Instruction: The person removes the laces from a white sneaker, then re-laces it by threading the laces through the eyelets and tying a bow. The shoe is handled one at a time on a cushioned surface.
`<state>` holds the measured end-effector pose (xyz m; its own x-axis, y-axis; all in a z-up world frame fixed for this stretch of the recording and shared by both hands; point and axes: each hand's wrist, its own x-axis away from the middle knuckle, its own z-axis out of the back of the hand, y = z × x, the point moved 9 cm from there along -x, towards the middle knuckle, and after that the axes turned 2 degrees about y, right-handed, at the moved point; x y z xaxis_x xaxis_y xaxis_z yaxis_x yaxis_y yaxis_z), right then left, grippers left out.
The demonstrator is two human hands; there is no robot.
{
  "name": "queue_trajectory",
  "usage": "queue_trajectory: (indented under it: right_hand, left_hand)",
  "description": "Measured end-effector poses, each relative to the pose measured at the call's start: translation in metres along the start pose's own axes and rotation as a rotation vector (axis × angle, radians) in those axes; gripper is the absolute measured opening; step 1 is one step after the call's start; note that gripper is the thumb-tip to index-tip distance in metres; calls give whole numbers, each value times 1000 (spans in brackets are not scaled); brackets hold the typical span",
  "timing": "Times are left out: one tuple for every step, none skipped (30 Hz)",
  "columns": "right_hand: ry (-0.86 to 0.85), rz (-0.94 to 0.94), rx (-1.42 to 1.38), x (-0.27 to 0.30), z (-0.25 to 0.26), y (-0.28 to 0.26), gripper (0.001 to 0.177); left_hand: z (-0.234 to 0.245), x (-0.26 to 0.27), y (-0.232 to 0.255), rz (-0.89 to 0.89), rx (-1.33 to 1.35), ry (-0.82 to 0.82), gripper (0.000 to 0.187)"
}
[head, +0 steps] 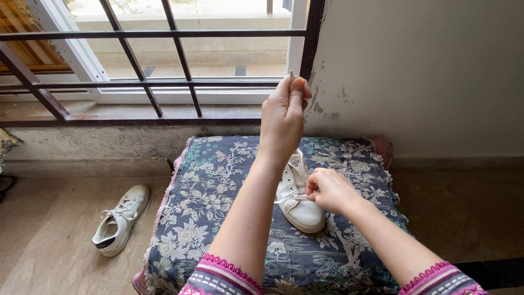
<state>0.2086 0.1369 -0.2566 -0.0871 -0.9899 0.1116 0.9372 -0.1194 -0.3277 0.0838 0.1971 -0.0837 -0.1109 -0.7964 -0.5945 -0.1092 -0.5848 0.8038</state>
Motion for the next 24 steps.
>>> queue_trajectory:
  right_hand:
    - [12,-18,15,1,1,0,6]
    - [24,-36,30,2,1,1,5]
    - [36,-54,43,3,0,1,5]
    - [3,-90,25,2,-5,4,5]
    - [-30,-127,9,1,-8,7,5]
    - [-64,-164,-7,1,-12,12,6]
    - [-74,-172,-29,0,-13,13,6]
    - [-85,-181,-50,-1,-15,15,7]
    - [-96,-187,-72,-2,-16,16,8]
    - [-121,-167,-103,-3,-18,14,8]
    - [-145,-146,-132,-5,-19,13,9]
    - [-168,-126,-162,-7,-21,11,10]
    - [-161,-129,-201,-9,-19,10,12]
    - [-153,-133,-240,-11,-18,9,16]
    - [-148,-138,-280,-11,-17,8,20]
    - [-82,-73,-255,-13,-10,3,23]
    - [-15,-9,-229,-14,-3,-3,30]
    - [52,55,-204,-13,4,-9,38]
    - [46,117,-157,-13,4,-17,35]
    - [41,178,-109,-12,4,-24,32]
    - [33,239,-63,-10,2,-32,29]
    - [15,274,-11,-8,-1,-38,29]
    - [-3,307,43,-6,-5,-43,30]
    - [-20,340,96,-4,-8,-48,32]
  left_hand:
    - [-1,0,0,10,1,-4,29]
    - [-2,0,-1,20,1,-9,30]
    - [-2,1,-2,31,1,-15,30]
    - [-3,2,-1,15,28,-25,30]
    - [-4,2,0,-1,58,-34,30]
    - [-6,2,0,-17,88,-44,29]
    - [-7,2,-1,-10,81,-46,29]
    - [-7,2,-2,-4,74,-48,30]
    - [-7,2,-3,3,66,-49,30]
    - [-7,2,-4,2,74,-57,30]
    - [-8,2,-4,1,84,-63,29]
    - [-8,2,-3,-1,94,-70,29]
    - [-7,2,-4,6,81,-70,29]
    - [-6,1,-4,13,69,-71,28]
    - [-5,2,-5,23,56,-72,28]
    - [-5,2,-6,32,46,-72,28]
    - [-4,2,-7,41,36,-72,28]
    - [-4,2,-8,49,27,-72,29]
    - [-3,2,-6,38,48,-68,28]
    - [-3,2,-5,26,70,-64,27]
    - [-2,3,-4,17,90,-62,27]
    - [-1,3,-4,19,79,-65,26]
    - [-1,4,-5,21,69,-68,26]
    - [-1,4,-5,23,59,-71,26]
